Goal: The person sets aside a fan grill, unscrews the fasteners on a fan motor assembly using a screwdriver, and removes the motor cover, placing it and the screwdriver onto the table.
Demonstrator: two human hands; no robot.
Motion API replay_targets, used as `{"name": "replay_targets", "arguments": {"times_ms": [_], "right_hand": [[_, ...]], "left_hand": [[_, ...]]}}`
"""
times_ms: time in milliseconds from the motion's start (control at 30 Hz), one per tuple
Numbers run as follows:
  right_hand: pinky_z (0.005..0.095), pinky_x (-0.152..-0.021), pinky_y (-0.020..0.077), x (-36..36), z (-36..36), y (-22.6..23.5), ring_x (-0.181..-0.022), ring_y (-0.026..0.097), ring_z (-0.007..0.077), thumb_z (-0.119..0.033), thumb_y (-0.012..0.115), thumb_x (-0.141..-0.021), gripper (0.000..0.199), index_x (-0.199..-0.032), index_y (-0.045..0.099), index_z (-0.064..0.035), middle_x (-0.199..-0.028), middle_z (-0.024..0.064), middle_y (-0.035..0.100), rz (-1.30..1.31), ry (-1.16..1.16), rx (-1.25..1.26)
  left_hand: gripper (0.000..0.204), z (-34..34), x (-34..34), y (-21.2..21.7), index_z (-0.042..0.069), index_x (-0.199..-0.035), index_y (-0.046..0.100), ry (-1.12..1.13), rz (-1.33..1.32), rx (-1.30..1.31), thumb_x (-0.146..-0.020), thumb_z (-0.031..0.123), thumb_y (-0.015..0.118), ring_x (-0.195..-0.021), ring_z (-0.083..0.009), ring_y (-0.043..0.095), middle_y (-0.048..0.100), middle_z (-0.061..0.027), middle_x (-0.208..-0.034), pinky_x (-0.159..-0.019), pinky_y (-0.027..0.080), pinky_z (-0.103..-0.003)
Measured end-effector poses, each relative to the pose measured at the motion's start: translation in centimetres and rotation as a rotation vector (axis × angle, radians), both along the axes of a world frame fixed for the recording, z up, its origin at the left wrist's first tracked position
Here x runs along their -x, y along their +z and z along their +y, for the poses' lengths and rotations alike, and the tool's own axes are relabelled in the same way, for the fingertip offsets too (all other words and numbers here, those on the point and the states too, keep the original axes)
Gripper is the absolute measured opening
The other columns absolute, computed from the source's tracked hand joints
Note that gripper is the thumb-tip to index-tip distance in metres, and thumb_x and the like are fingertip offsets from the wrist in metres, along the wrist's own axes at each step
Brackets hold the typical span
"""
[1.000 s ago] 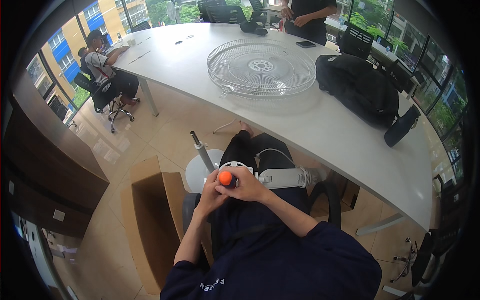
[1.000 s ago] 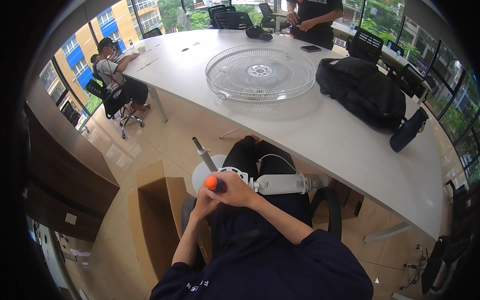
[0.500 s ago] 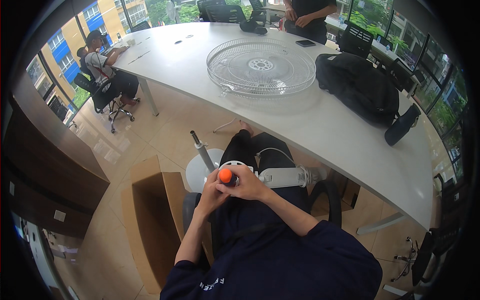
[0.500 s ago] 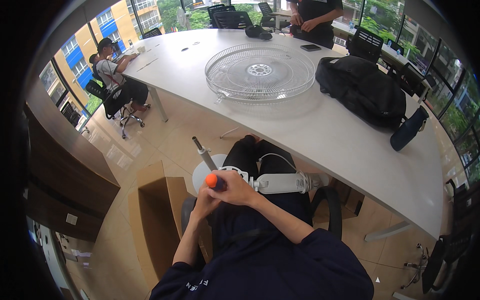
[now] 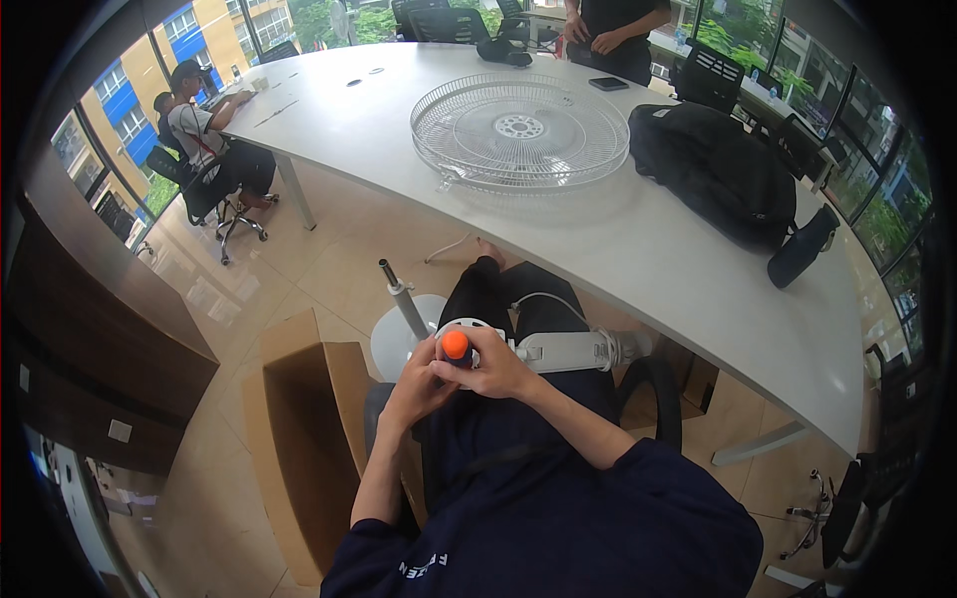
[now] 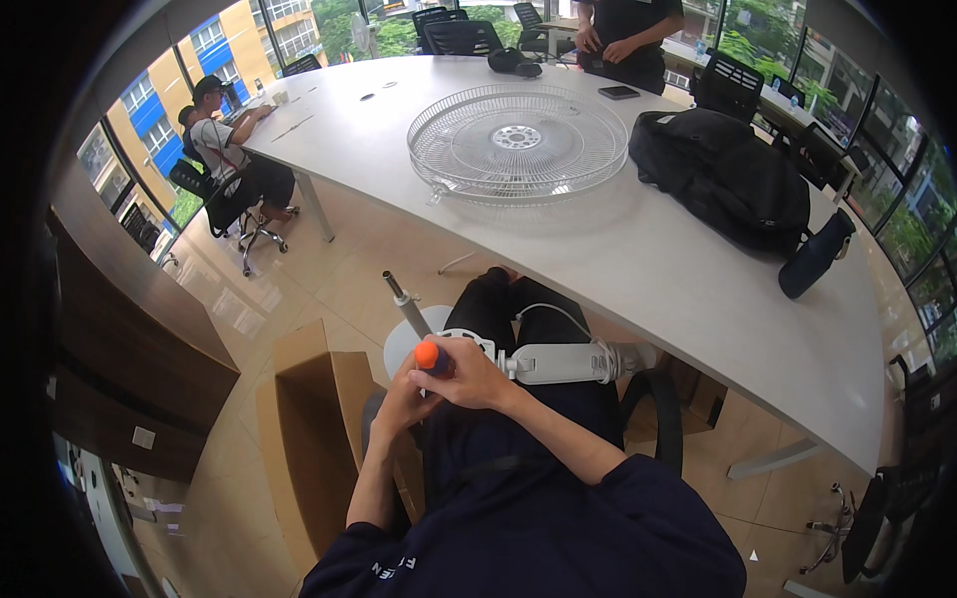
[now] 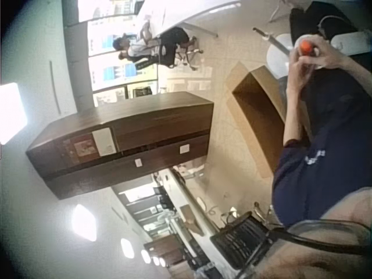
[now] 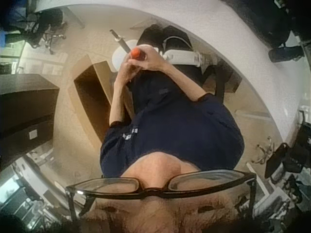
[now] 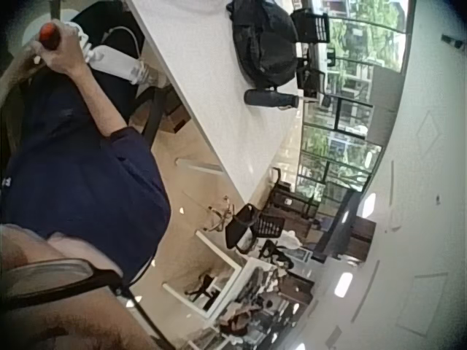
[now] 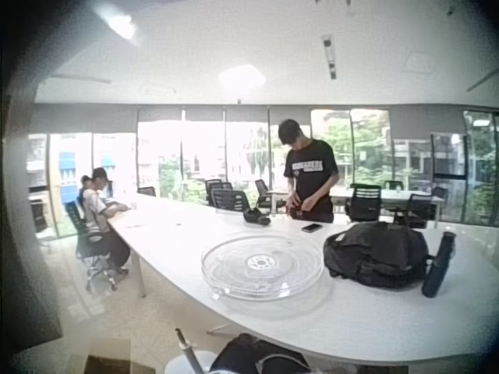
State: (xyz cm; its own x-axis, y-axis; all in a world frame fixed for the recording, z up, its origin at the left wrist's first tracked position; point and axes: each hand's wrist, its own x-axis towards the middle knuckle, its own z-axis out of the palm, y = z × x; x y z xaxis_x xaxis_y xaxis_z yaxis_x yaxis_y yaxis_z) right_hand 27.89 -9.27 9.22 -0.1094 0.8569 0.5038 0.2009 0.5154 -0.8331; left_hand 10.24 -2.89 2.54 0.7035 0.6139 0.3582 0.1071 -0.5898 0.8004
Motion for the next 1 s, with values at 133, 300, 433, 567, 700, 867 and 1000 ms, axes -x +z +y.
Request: {"name": "replay_targets", "arguments": {"times_ms": [133, 300, 433, 567, 700, 867, 1000], "right_hand": [[0.0315, -0.062, 0.0436, 0.0, 0.1, -0.1, -0.065, 0.053, 0.0163, -0.022, 0.076, -0.091, 0.025, -0.096, 0.063, -0.0008, -0.076, 0.007, 0.058, 0.008, 0.001, -0.007], [0.0329, -0.065, 0.0462, -0.2, 0.0, 0.3, -0.069, 0.056, 0.0195, -0.017, 0.075, -0.089, 0.023, -0.098, 0.062, -0.0006, -0.079, 0.0088, 0.06, -0.021, 0.062, 0.01], [0.0342, -0.068, 0.0479, -0.4, -0.1, 0.5, -0.071, 0.058, 0.0226, -0.012, 0.074, -0.086, 0.02, -0.098, 0.062, -0.0011, -0.08, 0.0103, 0.061, -0.022, 0.11, 0.051], [0.036, -0.073, 0.0501, -0.6, -0.4, 1.1, -0.075, 0.063, 0.0251, -0.01, 0.073, -0.085, 0.018, -0.098, 0.063, -0.0019, -0.084, 0.0114, 0.066, -0.058, 0.139, 0.069], [0.0363, -0.074, 0.051, -0.5, -0.7, 2.3, -0.078, 0.066, 0.0273, -0.015, 0.076, -0.085, 0.02, -0.096, 0.064, -0.003, -0.086, 0.0118, 0.069, -0.079, 0.151, 0.027], [0.0347, -0.073, 0.0499, -0.4, -0.6, 1.5, -0.076, 0.063, 0.0245, -0.015, 0.078, -0.084, 0.02, -0.091, 0.064, -0.0036, -0.082, 0.0092, 0.066, -0.082, 0.072, 0.05], [0.0367, -0.075, 0.0503, -0.6, -0.4, 1.4, -0.078, 0.064, 0.0298, -0.019, 0.077, -0.086, 0.023, -0.097, 0.065, -0.0026, -0.085, 0.0125, 0.068, -0.119, 0.076, 0.069]], "left_hand": [[0.054, 0.0, 0.0, 0.1, 0.003, -0.127, 0.062, 0.004, 0.013, -0.033, -0.076, 0.003, 0.081, -0.123, -0.0403, 0.055, 0.058, -0.0176, -0.131, -0.107, 0.045, -0.048], [0.05, 0.1, 0.0, 0.4, 0.003, -0.124, 0.065, -0.018, 0.021, -0.086, -0.077, 0.005, 0.08, -0.127, -0.0404, 0.054, 0.058, -0.0184, -0.133, -0.11, 0.042, -0.048], [0.044, 0.3, 0.2, -0.2, 0.004, -0.119, 0.068, -0.04, 0.019, -0.125, -0.077, 0.006, 0.079, -0.127, -0.039, 0.055, 0.059, -0.0178, -0.133, -0.113, 0.039, -0.051], [0.039, 0.4, 0.1, -1.2, 0.004, -0.115, 0.069, -0.02, -0.007, -0.177, -0.077, 0.007, 0.078, -0.125, -0.0373, 0.056, 0.063, -0.0154, -0.128, -0.117, 0.035, -0.053], [0.038, -0.1, -0.4, -1.3, 0.004, -0.115, 0.07, 0.001, -0.082, 0.032, -0.078, 0.007, 0.078, -0.125, -0.0361, 0.057, 0.065, -0.0139, -0.123, -0.119, 0.033, -0.055], [0.038, -0.5, -0.6, 0.1, 0.003, -0.116, 0.069, -0.004, -0.022, -0.033, -0.079, 0.004, 0.075, -0.125, -0.0355, 0.057, 0.064, -0.0146, -0.121, -0.124, 0.025, -0.058], [0.037, -0.8, -0.8, 0.3, 0.003, -0.116, 0.069, -0.013, -0.067, -0.011, -0.08, 0.004, 0.075, -0.124, -0.0361, 0.058, 0.063, -0.0154, -0.121, -0.125, 0.021, -0.06]]}}
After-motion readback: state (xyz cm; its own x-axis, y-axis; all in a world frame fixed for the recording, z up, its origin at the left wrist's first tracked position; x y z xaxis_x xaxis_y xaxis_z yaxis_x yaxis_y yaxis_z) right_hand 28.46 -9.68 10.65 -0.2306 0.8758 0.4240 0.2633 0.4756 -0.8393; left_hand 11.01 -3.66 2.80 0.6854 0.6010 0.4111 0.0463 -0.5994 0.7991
